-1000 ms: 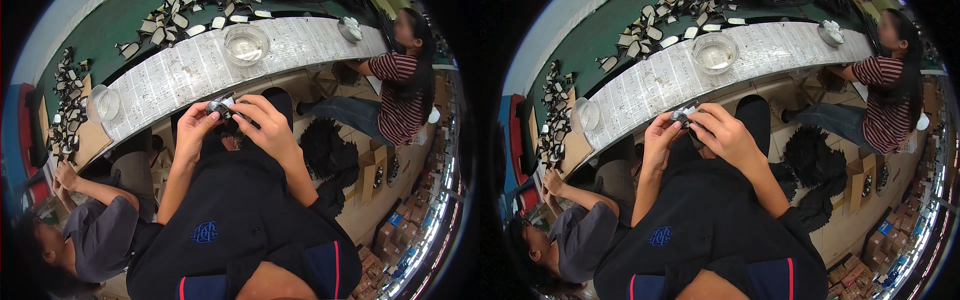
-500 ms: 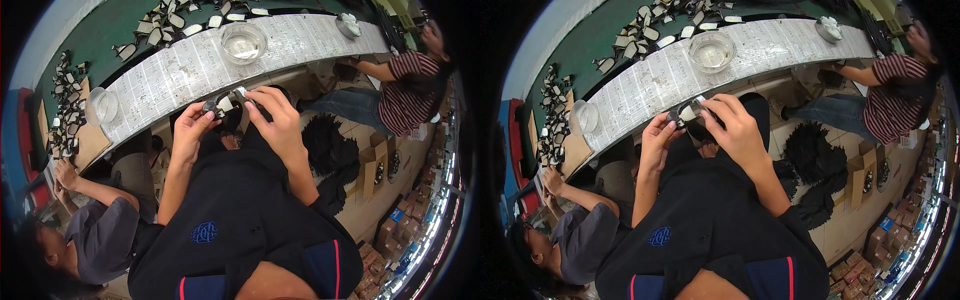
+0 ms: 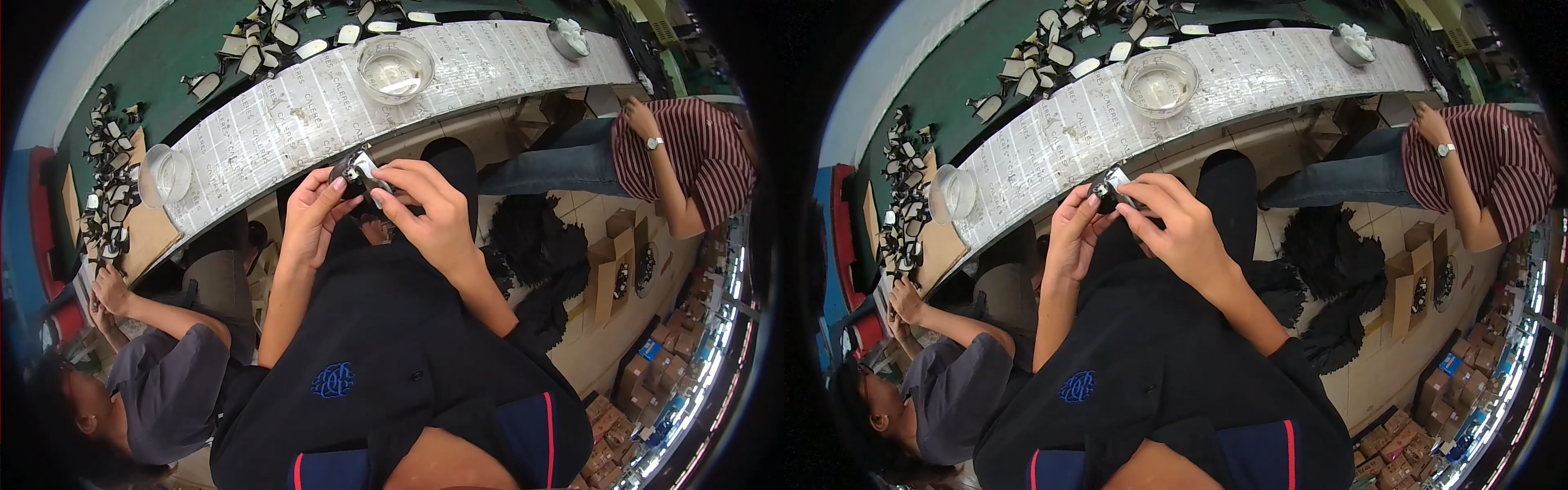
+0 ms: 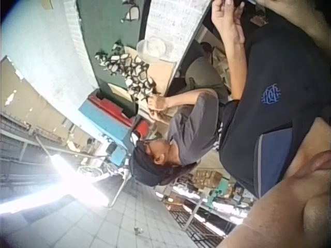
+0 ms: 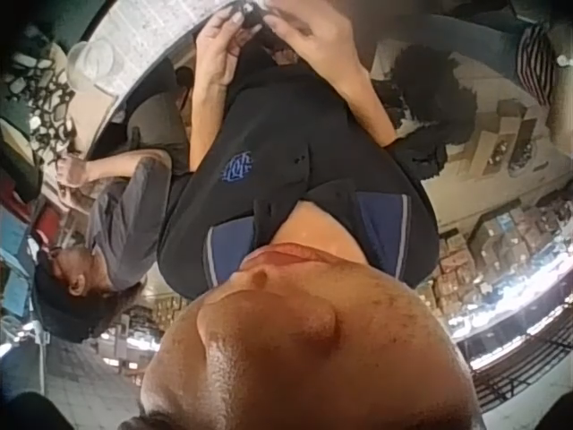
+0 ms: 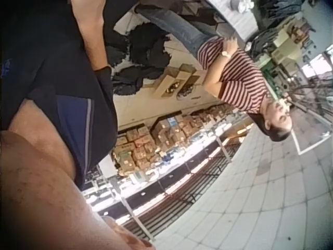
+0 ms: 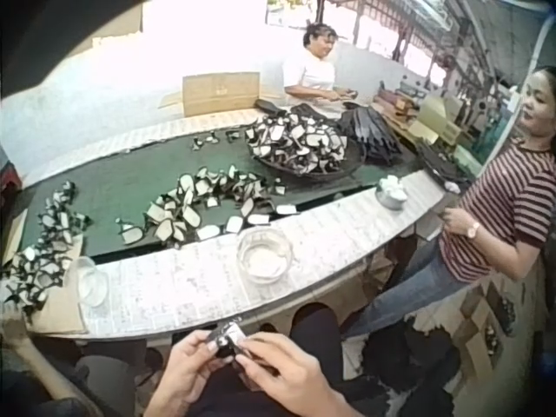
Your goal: Applying glue to black shoe components and assembling them at a workbench.
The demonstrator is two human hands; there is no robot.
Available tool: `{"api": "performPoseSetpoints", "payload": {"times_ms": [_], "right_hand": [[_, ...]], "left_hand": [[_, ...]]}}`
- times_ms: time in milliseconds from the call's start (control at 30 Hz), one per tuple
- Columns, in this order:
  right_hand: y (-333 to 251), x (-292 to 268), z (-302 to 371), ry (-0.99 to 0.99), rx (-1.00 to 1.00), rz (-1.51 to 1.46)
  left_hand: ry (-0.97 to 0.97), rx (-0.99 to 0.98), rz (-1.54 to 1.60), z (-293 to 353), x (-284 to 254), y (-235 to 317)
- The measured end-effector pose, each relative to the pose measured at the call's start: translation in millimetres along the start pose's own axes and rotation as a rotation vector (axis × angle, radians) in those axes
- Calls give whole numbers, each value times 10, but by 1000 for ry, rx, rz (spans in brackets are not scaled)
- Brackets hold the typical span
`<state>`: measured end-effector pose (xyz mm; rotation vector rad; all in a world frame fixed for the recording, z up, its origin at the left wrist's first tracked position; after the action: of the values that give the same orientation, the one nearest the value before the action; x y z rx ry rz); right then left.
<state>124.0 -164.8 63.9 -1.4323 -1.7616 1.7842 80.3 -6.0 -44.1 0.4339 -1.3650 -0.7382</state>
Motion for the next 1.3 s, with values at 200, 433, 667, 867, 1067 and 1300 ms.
{"api": "performPoseSetpoints", "payload": {"times_ms": [200,433,667,867,1067,1300], "right_hand": [[47,-19,22,11,-29,120],[78,-216,37,101,56,213],[204,-271,154,180,69,22],[117,-183,162,141,25,-38],[25,-59,60,55,-73,125],[268,-406,231,269,97,-17]], "left_hand": [[6,21,-17,-5,1,43],[25,12,-26,12,-46,21],[36,0,-25,35,-74,-16],[42,-28,-29,17,-43,-53],[30,-32,-15,-23,-21,-73],[105,58,-157,22,-12,70]]}}
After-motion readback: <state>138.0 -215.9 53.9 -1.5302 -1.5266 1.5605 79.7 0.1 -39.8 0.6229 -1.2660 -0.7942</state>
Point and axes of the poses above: each hand's wrist, its own z-axis away from the middle knuckle, its own x-axis out of the palm, y = z × x, the point moved 7 cm from there along -z, towards the middle knuckle, and after that the axes turned 15 degrees about -y, right-handed, at the moved point
